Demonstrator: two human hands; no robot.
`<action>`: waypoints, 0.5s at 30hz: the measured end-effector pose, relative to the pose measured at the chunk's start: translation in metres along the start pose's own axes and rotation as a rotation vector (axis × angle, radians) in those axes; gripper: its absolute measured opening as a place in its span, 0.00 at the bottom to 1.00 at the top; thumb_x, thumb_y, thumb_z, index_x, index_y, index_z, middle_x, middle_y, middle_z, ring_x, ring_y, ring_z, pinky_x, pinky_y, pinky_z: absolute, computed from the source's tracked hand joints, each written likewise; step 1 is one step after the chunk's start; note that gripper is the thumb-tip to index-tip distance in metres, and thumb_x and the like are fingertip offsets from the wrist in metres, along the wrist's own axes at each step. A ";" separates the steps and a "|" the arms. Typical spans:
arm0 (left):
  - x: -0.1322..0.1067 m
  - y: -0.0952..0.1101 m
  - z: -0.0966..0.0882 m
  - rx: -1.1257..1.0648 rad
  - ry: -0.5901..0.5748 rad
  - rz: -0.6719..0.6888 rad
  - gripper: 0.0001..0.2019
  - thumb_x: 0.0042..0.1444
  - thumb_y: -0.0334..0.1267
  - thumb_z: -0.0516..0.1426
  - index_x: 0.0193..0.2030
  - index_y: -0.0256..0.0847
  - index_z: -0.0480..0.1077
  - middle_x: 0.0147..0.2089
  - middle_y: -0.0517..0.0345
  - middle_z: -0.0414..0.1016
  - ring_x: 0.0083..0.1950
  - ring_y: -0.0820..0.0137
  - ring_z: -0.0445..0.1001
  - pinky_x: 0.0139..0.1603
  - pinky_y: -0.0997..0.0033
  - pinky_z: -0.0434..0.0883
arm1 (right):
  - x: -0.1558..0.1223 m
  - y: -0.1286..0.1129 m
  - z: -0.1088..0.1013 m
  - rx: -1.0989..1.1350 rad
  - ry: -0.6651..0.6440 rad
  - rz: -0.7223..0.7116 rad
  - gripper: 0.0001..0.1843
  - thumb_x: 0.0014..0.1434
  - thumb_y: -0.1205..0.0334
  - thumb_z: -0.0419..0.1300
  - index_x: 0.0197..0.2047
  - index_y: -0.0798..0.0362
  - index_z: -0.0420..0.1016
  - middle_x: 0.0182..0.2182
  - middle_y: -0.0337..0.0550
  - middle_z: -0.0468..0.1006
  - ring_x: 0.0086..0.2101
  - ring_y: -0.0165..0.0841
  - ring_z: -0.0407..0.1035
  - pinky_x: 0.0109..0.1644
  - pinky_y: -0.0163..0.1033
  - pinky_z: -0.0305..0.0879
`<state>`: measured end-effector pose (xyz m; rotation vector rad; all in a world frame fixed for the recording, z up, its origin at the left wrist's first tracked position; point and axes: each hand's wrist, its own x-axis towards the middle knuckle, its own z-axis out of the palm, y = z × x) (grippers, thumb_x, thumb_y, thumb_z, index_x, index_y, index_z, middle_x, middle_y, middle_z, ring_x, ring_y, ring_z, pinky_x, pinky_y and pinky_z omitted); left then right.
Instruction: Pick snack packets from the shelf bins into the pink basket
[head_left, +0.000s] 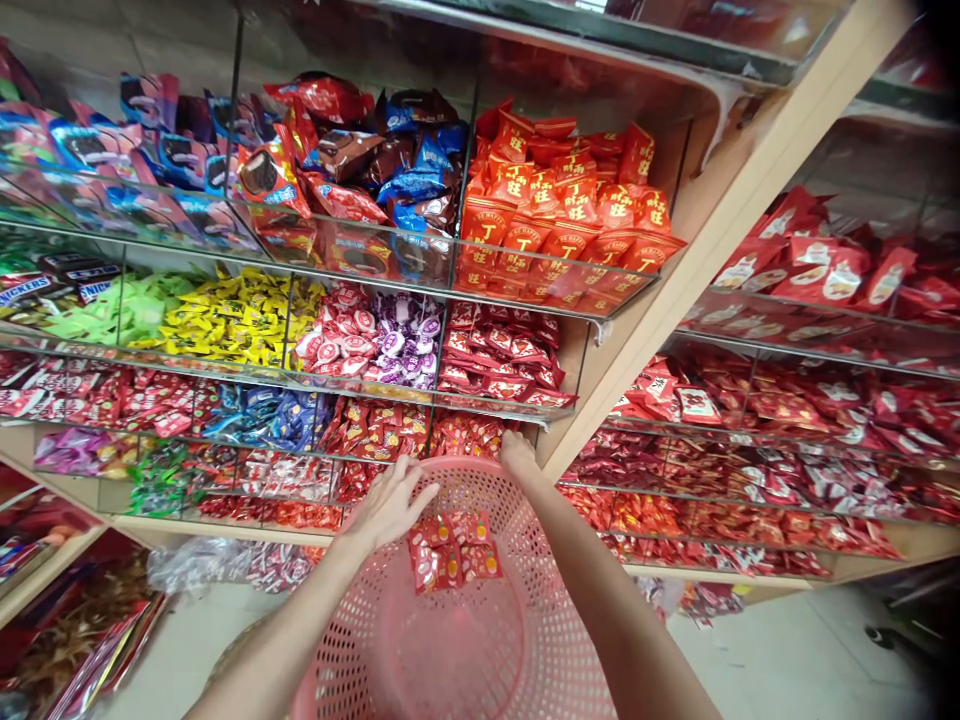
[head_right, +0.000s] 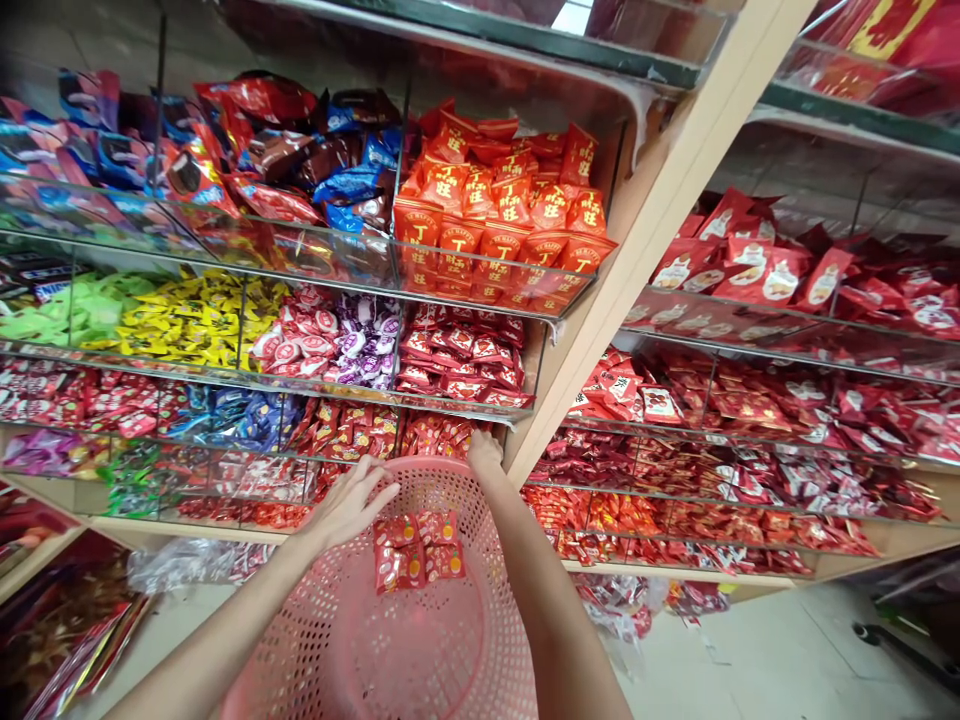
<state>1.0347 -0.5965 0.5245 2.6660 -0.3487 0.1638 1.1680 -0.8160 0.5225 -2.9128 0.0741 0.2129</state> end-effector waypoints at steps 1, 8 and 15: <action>0.000 0.000 0.000 0.002 -0.002 -0.001 0.24 0.60 0.55 0.38 0.43 0.43 0.68 0.52 0.50 0.62 0.50 0.61 0.67 0.49 0.56 0.65 | 0.000 0.000 -0.001 -0.001 0.001 0.006 0.18 0.53 0.73 0.55 0.48 0.57 0.71 0.45 0.59 0.73 0.48 0.40 0.68 0.48 0.40 0.62; 0.000 0.001 0.000 -0.007 0.007 -0.004 0.23 0.60 0.54 0.39 0.42 0.43 0.68 0.51 0.51 0.63 0.51 0.60 0.67 0.49 0.57 0.65 | -0.008 0.000 -0.002 0.010 0.043 0.030 0.15 0.55 0.71 0.54 0.46 0.57 0.71 0.45 0.58 0.73 0.47 0.41 0.68 0.47 0.39 0.62; 0.000 -0.001 0.002 0.004 -0.003 -0.010 0.24 0.60 0.55 0.38 0.42 0.43 0.68 0.52 0.51 0.62 0.51 0.61 0.67 0.50 0.57 0.65 | -0.017 0.006 -0.004 0.107 0.133 0.055 0.17 0.57 0.71 0.48 0.49 0.57 0.68 0.43 0.59 0.73 0.44 0.43 0.69 0.44 0.42 0.62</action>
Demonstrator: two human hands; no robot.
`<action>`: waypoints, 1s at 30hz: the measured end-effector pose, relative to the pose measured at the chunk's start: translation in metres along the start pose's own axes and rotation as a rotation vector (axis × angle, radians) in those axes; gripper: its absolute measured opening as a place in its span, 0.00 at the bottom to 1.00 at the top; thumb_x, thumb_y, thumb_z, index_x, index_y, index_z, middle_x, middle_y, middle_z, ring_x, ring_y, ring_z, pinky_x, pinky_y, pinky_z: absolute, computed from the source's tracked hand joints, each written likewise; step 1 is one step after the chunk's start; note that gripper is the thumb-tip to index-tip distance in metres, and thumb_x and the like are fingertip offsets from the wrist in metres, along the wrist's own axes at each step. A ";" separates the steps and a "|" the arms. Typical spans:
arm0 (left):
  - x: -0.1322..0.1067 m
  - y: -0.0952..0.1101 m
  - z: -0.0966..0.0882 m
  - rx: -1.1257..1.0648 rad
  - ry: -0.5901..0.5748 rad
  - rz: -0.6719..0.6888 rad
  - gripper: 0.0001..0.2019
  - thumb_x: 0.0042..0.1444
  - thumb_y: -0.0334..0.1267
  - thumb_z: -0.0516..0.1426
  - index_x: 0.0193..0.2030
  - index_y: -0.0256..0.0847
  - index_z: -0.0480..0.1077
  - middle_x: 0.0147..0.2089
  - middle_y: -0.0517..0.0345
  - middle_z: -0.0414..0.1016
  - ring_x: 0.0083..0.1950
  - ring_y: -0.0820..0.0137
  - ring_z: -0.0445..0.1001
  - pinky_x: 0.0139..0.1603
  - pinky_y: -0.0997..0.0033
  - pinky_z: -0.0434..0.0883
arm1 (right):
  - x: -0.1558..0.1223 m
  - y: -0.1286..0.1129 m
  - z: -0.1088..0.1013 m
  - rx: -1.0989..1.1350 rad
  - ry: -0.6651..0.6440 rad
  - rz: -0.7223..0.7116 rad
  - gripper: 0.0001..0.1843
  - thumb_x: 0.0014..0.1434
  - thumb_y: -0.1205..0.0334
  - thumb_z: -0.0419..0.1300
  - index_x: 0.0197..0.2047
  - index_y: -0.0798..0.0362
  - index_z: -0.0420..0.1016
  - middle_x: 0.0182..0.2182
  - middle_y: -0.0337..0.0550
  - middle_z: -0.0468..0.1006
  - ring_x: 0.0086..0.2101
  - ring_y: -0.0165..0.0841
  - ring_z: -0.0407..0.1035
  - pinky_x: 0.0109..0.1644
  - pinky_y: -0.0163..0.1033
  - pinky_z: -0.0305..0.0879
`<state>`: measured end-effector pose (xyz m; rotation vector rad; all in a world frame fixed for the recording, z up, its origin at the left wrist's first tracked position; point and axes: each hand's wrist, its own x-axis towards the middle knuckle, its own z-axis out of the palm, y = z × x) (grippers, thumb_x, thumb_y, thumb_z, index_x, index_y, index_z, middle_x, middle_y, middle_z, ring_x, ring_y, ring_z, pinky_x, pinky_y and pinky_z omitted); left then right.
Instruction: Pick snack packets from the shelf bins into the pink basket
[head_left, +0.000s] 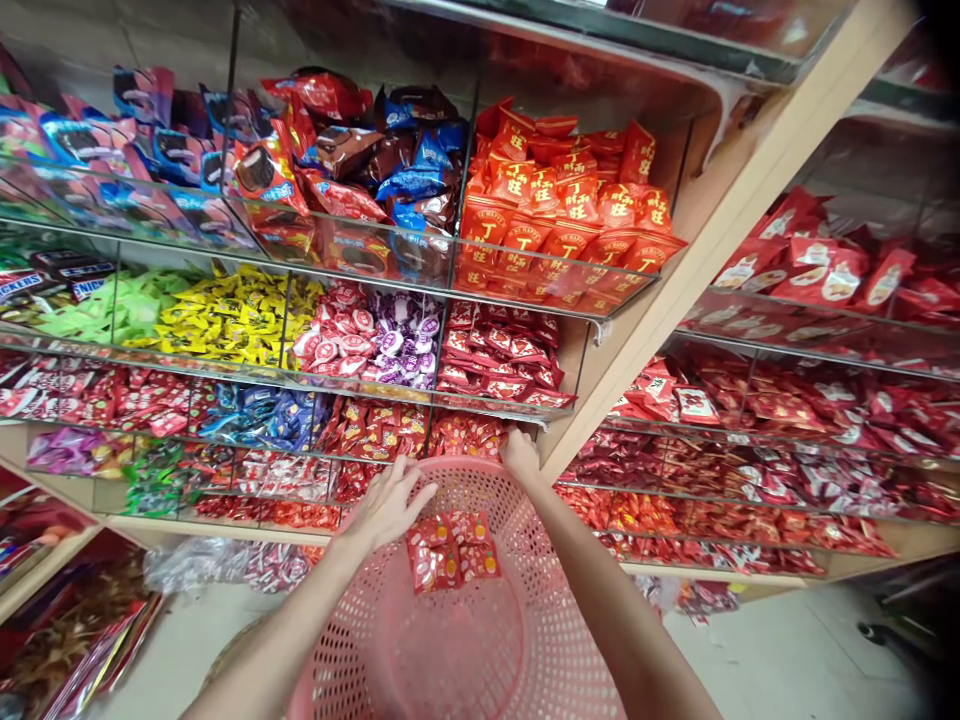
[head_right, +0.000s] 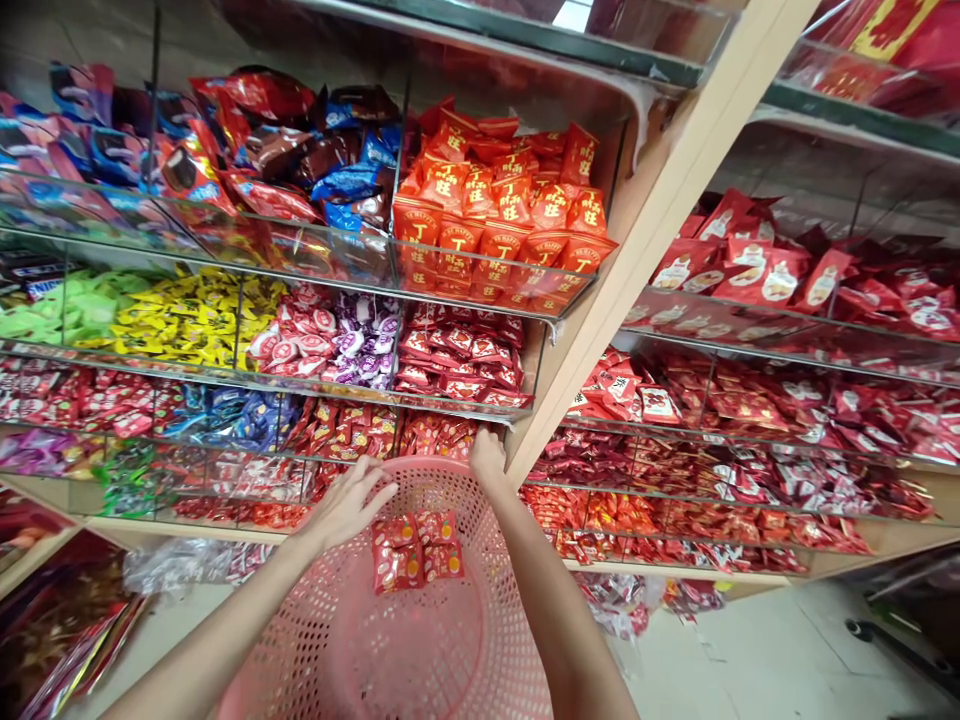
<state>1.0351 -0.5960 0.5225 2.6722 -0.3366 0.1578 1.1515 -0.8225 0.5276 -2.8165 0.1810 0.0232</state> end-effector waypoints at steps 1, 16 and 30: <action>0.000 0.000 0.000 -0.005 0.001 -0.001 0.24 0.60 0.55 0.38 0.41 0.43 0.68 0.52 0.51 0.62 0.51 0.61 0.67 0.50 0.57 0.65 | 0.000 0.001 -0.001 0.024 0.020 0.004 0.17 0.57 0.70 0.48 0.49 0.57 0.67 0.42 0.59 0.73 0.44 0.43 0.69 0.44 0.42 0.62; 0.001 0.000 -0.001 -0.032 0.013 0.009 0.23 0.60 0.55 0.40 0.41 0.44 0.70 0.51 0.52 0.62 0.51 0.61 0.67 0.51 0.57 0.64 | -0.014 0.015 0.002 0.894 0.199 -0.096 0.15 0.53 0.62 0.51 0.45 0.55 0.61 0.26 0.39 0.72 0.27 0.31 0.67 0.35 0.35 0.65; 0.000 -0.001 0.002 -0.013 0.019 0.007 0.23 0.60 0.54 0.40 0.42 0.44 0.69 0.51 0.51 0.62 0.51 0.60 0.66 0.52 0.56 0.64 | -0.079 0.004 -0.007 1.781 -0.345 -0.032 0.23 0.41 0.63 0.68 0.41 0.50 0.67 0.29 0.32 0.74 0.30 0.26 0.69 0.38 0.36 0.67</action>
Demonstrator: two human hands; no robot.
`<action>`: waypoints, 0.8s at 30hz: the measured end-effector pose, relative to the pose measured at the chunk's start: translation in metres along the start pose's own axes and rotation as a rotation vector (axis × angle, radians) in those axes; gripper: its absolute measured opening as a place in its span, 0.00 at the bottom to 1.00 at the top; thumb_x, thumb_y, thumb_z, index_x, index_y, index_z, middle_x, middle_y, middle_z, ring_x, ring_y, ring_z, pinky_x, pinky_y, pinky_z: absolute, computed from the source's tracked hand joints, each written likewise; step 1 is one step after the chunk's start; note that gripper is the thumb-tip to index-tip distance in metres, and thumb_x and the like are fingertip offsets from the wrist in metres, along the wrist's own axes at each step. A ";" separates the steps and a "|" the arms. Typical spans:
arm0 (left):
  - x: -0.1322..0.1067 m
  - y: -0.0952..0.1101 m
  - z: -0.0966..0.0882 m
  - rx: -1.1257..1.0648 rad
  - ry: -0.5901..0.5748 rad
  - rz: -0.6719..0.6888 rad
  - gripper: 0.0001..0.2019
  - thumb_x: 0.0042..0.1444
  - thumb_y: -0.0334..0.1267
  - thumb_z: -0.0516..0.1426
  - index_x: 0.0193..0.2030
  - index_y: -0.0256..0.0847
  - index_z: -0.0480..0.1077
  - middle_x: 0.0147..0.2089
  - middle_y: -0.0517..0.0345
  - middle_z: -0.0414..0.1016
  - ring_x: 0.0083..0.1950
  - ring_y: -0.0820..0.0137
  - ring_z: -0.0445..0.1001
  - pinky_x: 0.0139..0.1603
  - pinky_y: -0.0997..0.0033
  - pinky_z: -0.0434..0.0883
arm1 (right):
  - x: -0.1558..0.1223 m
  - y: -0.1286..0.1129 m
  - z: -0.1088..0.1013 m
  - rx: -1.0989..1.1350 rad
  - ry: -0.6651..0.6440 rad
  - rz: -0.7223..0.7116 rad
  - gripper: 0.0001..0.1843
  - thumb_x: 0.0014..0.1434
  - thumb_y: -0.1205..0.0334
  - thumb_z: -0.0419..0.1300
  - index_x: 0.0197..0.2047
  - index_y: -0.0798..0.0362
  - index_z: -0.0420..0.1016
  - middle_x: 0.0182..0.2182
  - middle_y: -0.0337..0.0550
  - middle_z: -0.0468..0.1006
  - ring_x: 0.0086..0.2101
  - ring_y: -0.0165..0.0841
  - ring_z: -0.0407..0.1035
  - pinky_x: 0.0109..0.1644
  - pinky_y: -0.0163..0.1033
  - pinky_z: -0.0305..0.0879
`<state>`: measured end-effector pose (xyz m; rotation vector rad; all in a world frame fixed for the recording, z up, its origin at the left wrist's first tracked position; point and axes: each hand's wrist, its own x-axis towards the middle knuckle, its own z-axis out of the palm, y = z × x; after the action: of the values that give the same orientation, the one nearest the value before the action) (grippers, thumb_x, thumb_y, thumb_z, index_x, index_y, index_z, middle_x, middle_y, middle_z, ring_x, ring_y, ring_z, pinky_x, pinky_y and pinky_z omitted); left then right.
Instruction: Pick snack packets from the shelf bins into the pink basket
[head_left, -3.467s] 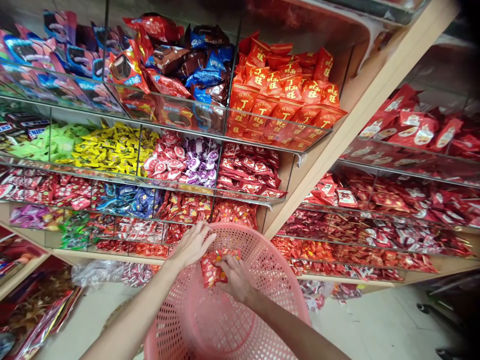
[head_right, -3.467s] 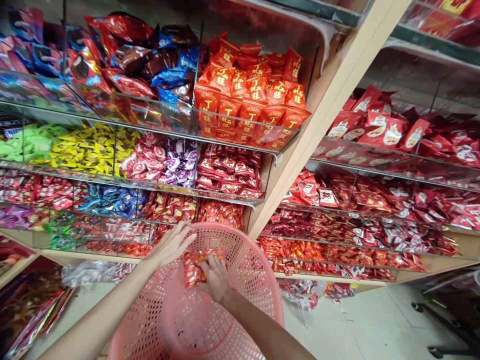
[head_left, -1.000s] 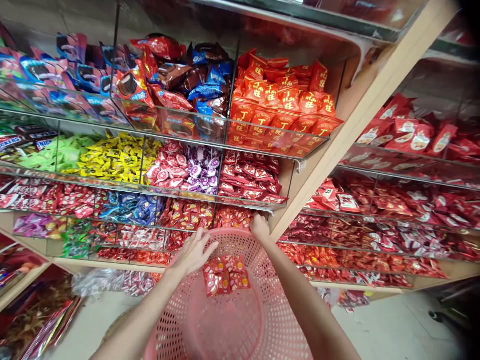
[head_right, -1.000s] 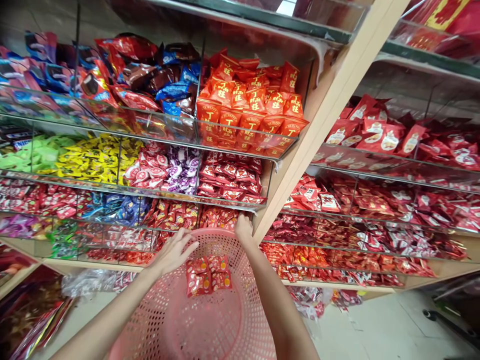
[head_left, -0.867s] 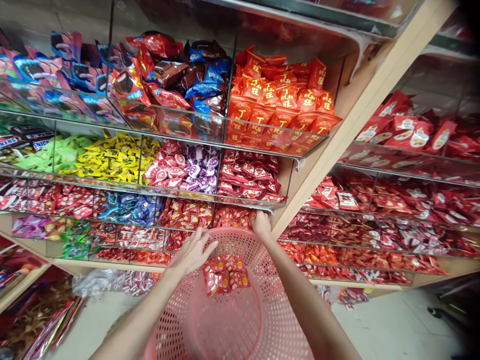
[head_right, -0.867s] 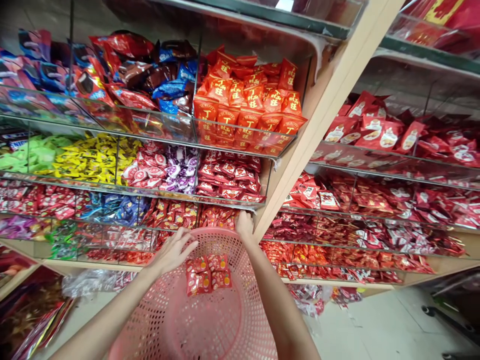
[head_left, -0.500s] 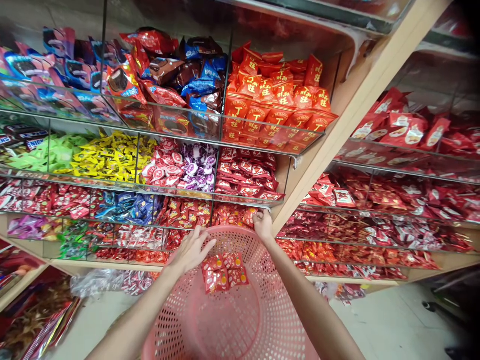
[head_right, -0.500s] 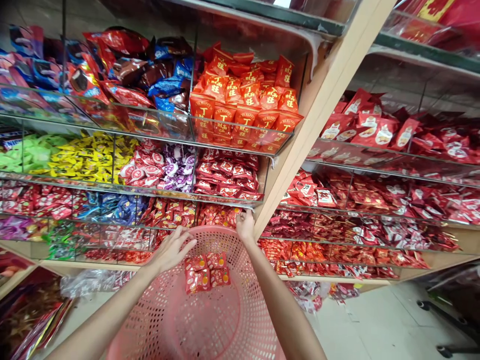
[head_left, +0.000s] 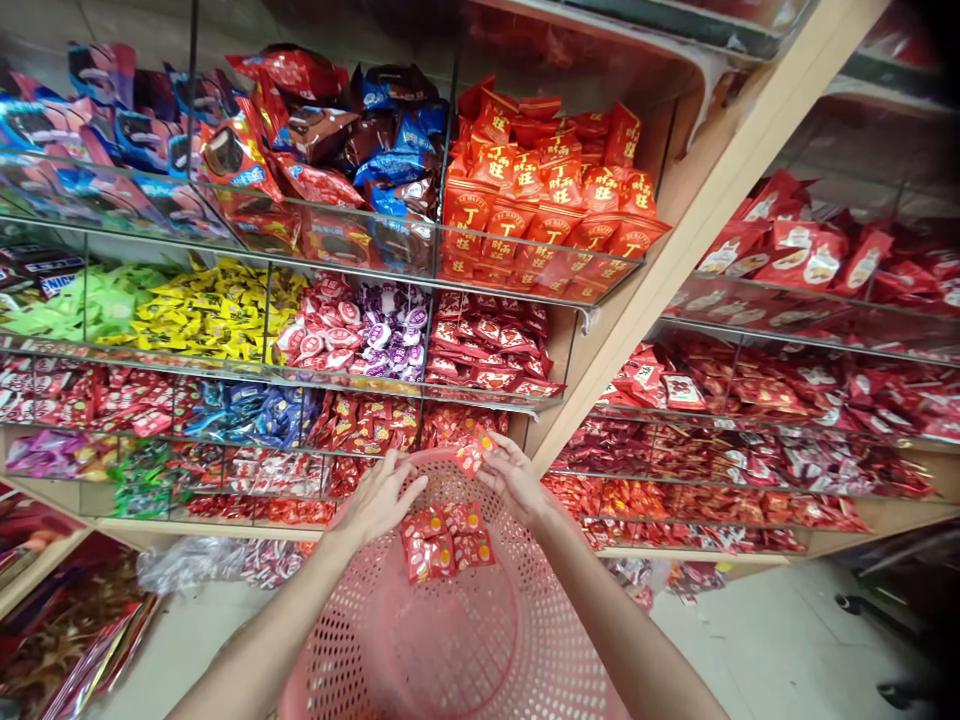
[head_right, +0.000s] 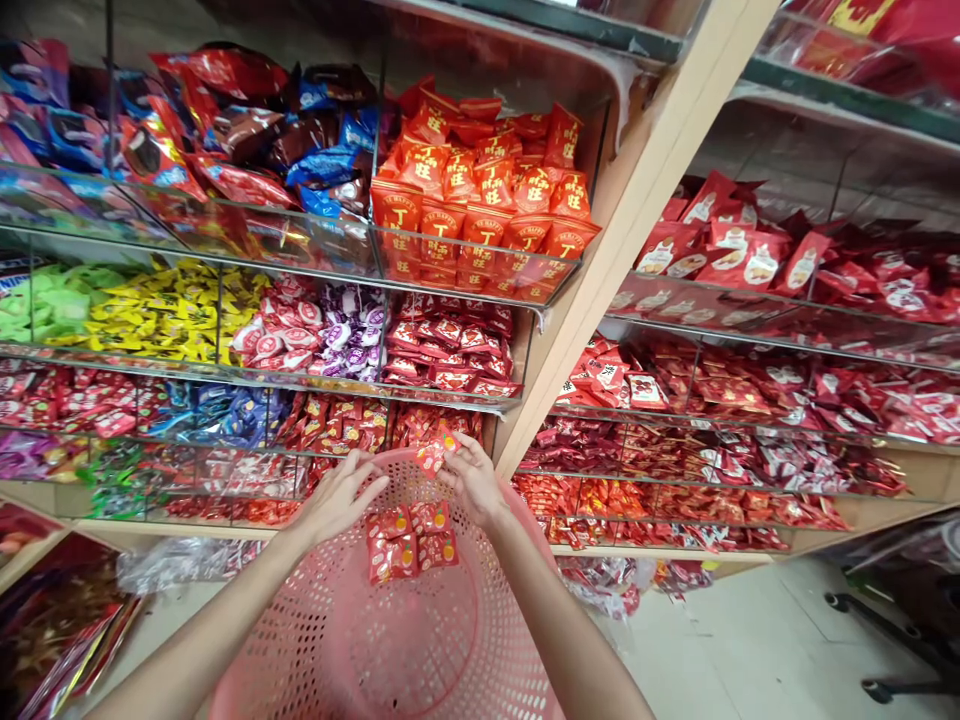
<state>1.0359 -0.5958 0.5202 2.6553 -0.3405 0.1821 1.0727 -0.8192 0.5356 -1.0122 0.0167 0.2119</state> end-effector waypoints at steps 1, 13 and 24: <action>0.000 0.001 0.000 -0.002 0.002 0.001 0.23 0.60 0.54 0.40 0.42 0.43 0.69 0.51 0.51 0.62 0.51 0.60 0.67 0.52 0.56 0.64 | -0.002 0.000 0.002 0.003 -0.003 -0.002 0.23 0.41 0.63 0.68 0.41 0.50 0.67 0.31 0.33 0.75 0.31 0.27 0.70 0.39 0.36 0.68; 0.000 0.004 -0.003 -0.022 0.013 0.000 0.22 0.60 0.53 0.40 0.40 0.43 0.69 0.50 0.51 0.62 0.51 0.61 0.67 0.52 0.57 0.64 | -0.013 0.011 0.008 0.095 -0.001 -0.028 0.21 0.41 0.67 0.68 0.38 0.49 0.65 0.31 0.31 0.75 0.33 0.27 0.71 0.44 0.40 0.70; 0.000 0.003 -0.003 -0.017 0.014 -0.003 0.22 0.60 0.53 0.40 0.38 0.44 0.69 0.50 0.52 0.62 0.51 0.61 0.66 0.51 0.57 0.64 | -0.021 0.015 0.020 0.095 -0.033 -0.090 0.21 0.43 0.66 0.68 0.37 0.48 0.62 0.33 0.32 0.75 0.36 0.28 0.71 0.48 0.42 0.68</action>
<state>1.0344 -0.5974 0.5241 2.6361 -0.3319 0.1951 1.0478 -0.7987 0.5361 -0.9122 -0.0481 0.1444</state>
